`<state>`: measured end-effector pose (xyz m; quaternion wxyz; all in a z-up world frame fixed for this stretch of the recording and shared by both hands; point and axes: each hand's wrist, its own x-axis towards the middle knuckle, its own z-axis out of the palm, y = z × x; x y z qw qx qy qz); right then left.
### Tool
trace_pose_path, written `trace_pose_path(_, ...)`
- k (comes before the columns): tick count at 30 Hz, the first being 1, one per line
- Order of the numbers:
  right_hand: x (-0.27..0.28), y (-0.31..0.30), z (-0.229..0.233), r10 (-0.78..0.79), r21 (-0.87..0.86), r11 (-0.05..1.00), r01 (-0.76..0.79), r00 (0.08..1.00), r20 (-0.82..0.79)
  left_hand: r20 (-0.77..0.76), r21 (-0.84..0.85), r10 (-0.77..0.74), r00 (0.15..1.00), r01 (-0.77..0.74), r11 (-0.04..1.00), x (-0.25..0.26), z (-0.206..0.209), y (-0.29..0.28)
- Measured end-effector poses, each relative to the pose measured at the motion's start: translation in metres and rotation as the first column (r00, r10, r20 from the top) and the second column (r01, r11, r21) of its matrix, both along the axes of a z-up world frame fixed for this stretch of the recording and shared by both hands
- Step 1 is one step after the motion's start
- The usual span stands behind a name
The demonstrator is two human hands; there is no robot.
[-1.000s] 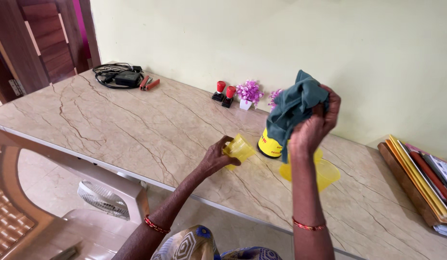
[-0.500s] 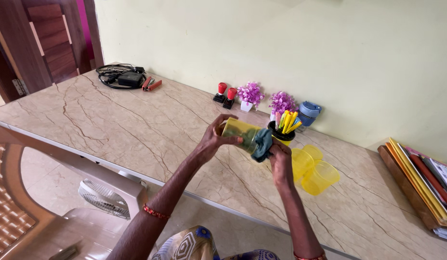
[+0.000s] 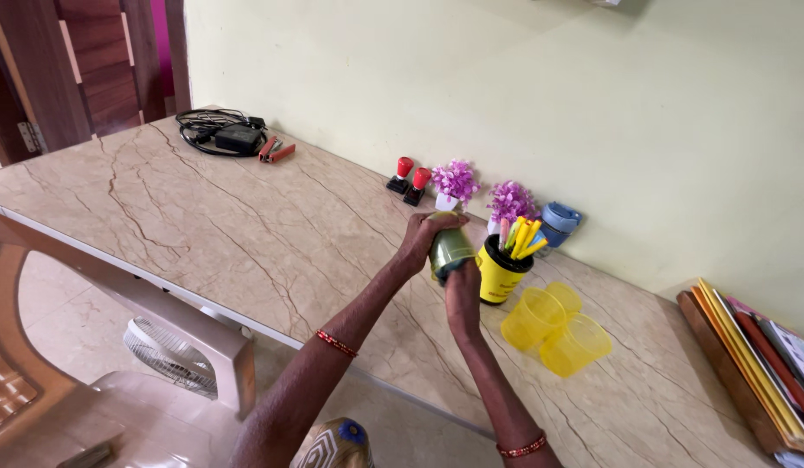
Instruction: The person wipes several pens with a cloth before placing them into a yellow holder and then proceeds to wipe a series of yellow and green plastic cups and lids.
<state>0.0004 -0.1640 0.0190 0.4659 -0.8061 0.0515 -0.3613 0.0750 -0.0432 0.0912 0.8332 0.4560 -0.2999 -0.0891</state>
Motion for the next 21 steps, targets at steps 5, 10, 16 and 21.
trace_pose_path(5,0.007,0.006,0.008,0.134,-0.309,0.945,-0.103,0.988,0.083,-0.038,0.366,0.309,0.95,-0.275,0.889,0.006,-0.009,0.005)
trace_pose_path(10,0.067,-0.012,0.0,0.31,0.829,0.242,-0.504,0.85,0.426,-0.21,-0.22,-0.105,0.972,0.057,0.974,0.02,-0.008,0.016)
trace_pose_path(16,0.057,0.021,-0.024,0.16,-0.16,0.979,-0.124,0.958,0.238,-0.19,-0.117,0.207,0.96,-0.231,0.966,0.025,-0.024,0.015)
trace_pose_path(21,0.043,-0.024,-0.007,0.228,-0.046,0.973,-0.226,0.973,0.032,-0.135,0.029,0.29,0.948,-0.289,0.957,0.016,-0.02,0.016)
